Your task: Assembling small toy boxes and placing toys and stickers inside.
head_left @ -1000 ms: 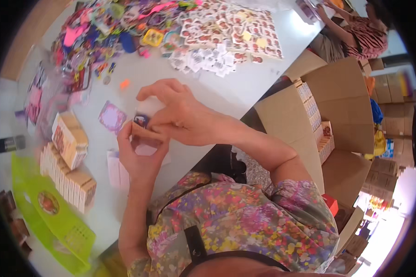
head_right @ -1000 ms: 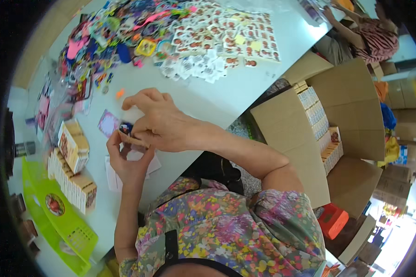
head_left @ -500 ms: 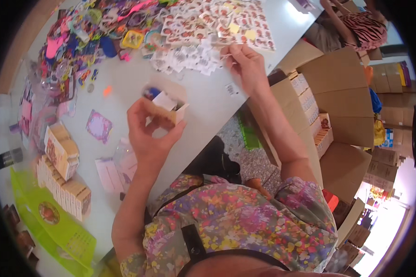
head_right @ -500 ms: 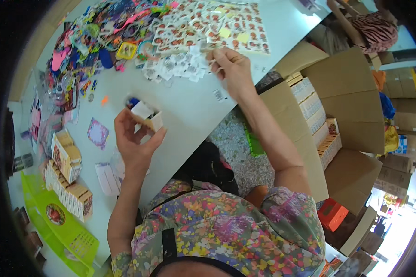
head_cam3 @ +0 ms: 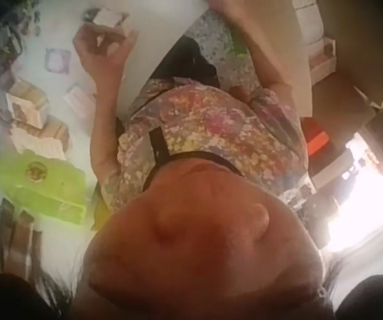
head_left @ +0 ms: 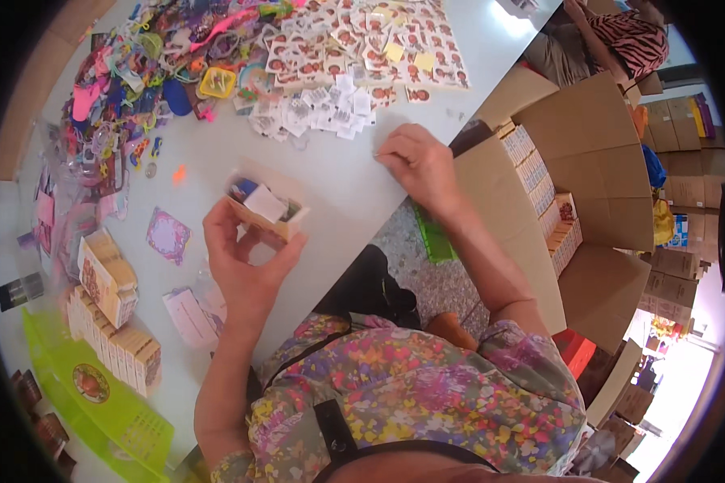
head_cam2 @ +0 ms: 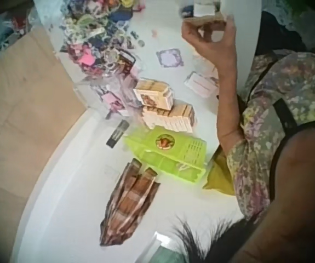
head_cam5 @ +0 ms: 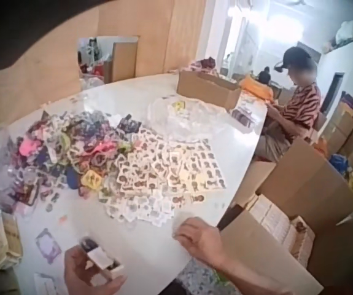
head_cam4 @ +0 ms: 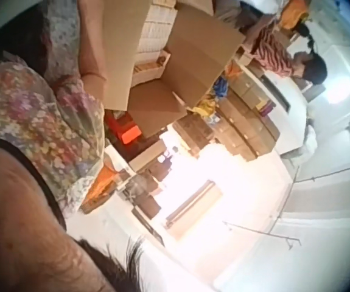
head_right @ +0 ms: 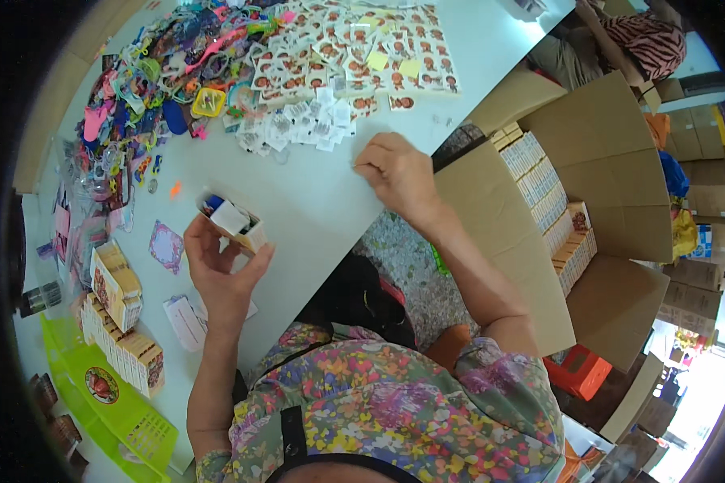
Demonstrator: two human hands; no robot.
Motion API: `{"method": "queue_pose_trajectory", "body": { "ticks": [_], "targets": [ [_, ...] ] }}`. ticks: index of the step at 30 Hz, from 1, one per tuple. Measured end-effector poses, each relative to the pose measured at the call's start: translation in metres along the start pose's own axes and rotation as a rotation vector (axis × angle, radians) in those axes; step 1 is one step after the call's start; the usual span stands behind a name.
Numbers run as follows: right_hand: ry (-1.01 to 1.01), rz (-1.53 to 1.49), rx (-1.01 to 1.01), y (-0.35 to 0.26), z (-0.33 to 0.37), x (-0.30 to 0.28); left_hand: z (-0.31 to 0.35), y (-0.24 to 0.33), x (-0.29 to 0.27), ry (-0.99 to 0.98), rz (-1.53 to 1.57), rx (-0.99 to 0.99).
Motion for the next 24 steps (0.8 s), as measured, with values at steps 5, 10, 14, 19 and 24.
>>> {"method": "queue_pose_trajectory", "body": {
  "ticks": [5,10,14,19,24],
  "targets": [
    [-0.128,-1.014,0.219,-0.054,-0.032,0.018,-0.005,0.002,0.005,-0.011,-0.300,-0.013],
    [-0.097,-0.383,-0.290,-0.120,-0.040,0.003,-0.007,0.005,0.013,-0.009,-0.424,0.097],
    [-0.150,-0.480,-0.310,-0.109,-0.051,0.009,-0.008,-0.008,0.007,-0.008,-0.322,0.007],
    [0.137,-0.002,-0.138,0.016,-0.110,-0.007,-0.016,-0.010,0.013,-0.054,-0.111,-0.116],
    [0.068,0.345,-0.139,0.054,-0.122,-0.003,-0.015,-0.009,0.012,-0.056,-0.112,-0.098]
  ]
}}
Point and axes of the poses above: each hand's wrist, its own z-axis away from the middle knuckle, its own x-axis out of the palm, y = z × x, the point moved 8 cm from there along -z, towards the middle knuckle, and after that the axes turned 2 degrees about -y, right-handed, at the moved point
